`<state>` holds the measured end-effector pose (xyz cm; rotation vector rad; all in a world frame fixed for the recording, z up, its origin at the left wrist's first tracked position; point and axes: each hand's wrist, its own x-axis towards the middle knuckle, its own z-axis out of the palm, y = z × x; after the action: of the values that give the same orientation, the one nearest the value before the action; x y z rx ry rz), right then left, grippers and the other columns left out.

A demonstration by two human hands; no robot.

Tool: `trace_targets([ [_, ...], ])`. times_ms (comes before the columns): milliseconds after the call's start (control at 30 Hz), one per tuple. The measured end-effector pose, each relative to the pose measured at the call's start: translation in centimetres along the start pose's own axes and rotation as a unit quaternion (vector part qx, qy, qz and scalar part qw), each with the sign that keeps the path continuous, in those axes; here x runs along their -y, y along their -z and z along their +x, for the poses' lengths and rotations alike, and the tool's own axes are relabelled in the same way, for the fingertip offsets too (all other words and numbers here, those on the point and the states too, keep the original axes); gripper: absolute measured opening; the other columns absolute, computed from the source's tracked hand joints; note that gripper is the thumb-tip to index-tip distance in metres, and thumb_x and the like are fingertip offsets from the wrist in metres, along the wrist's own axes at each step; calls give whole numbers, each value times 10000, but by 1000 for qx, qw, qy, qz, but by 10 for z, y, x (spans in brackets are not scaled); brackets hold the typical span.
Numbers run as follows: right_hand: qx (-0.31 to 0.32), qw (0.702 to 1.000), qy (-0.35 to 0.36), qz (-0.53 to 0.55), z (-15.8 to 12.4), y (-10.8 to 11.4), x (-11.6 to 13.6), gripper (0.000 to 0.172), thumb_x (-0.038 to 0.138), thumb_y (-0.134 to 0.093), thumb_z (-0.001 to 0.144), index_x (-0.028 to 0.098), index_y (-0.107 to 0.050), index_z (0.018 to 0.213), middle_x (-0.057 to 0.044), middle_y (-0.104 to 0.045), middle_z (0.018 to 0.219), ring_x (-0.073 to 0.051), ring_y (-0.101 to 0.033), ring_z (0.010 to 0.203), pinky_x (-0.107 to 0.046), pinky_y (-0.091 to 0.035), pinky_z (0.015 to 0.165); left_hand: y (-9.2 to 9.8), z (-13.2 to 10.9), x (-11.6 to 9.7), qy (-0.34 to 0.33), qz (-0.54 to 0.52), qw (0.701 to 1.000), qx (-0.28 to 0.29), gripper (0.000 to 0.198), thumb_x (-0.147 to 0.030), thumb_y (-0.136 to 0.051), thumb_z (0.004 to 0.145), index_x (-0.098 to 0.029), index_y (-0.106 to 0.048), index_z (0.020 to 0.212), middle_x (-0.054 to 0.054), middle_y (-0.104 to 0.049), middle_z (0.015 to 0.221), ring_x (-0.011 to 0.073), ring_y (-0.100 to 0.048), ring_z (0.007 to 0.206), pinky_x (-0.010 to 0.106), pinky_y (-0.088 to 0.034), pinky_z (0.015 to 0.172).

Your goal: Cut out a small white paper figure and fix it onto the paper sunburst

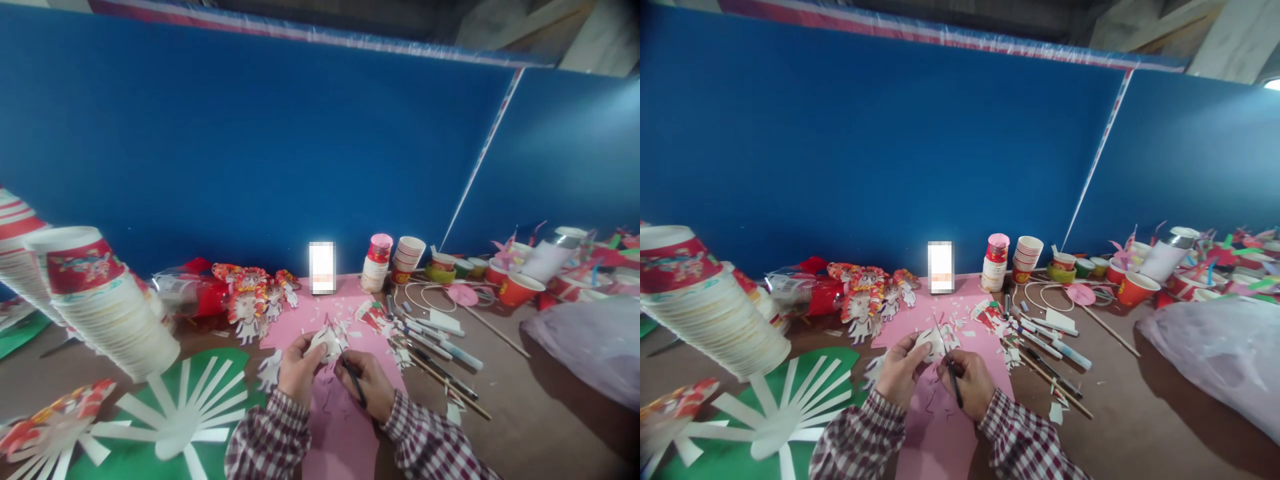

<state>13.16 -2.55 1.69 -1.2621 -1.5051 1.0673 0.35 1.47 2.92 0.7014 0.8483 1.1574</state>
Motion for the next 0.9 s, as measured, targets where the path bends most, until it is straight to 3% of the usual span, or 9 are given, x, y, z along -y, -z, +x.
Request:
trace_targets([
  [167, 9, 1000, -15, 15, 0, 0, 3, 244, 353, -525, 748, 142, -473, 635, 49, -336, 528, -64, -306, 483, -177, -245, 431, -2, 0, -1, -6, 3, 1000, -1, 284, -256, -700, 561, -131, -568, 779, 6, -616, 665, 104, -566, 566, 225, -468, 556],
  [367, 11, 999, -5, -41, 0, 3, 4, 234, 347, -533, 737, 146, -495, 624, 50, -335, 514, -66, -288, 474, -180, -245, 431, 5, 8, 0, -16, 65, 998, 7, 284, -298, -698, 569, -124, -557, 743, -5, -592, 617, 84, -536, 525, 214, -458, 531],
  [500, 25, 999, -17, -20, 0, 3, 0, 196, 318, -553, 721, 146, -499, 644, 47, -361, 528, -67, -305, 479, -178, -251, 431, 8, 10, 1, -41, 111, 993, 10, 249, -291, -686, 587, -114, -558, 707, 0, -585, 586, 77, -519, 508, 194, -435, 504],
  [900, 22, 999, -19, 27, 1, 1, -6, 225, 317, -572, 710, 158, -437, 627, 61, -302, 545, -61, -277, 495, -179, -237, 439, -3, 1, -4, -37, 130, 991, -16, 240, -271, -696, 560, -128, -545, 681, -14, -586, 565, 88, -533, 501, 200, -448, 501],
])
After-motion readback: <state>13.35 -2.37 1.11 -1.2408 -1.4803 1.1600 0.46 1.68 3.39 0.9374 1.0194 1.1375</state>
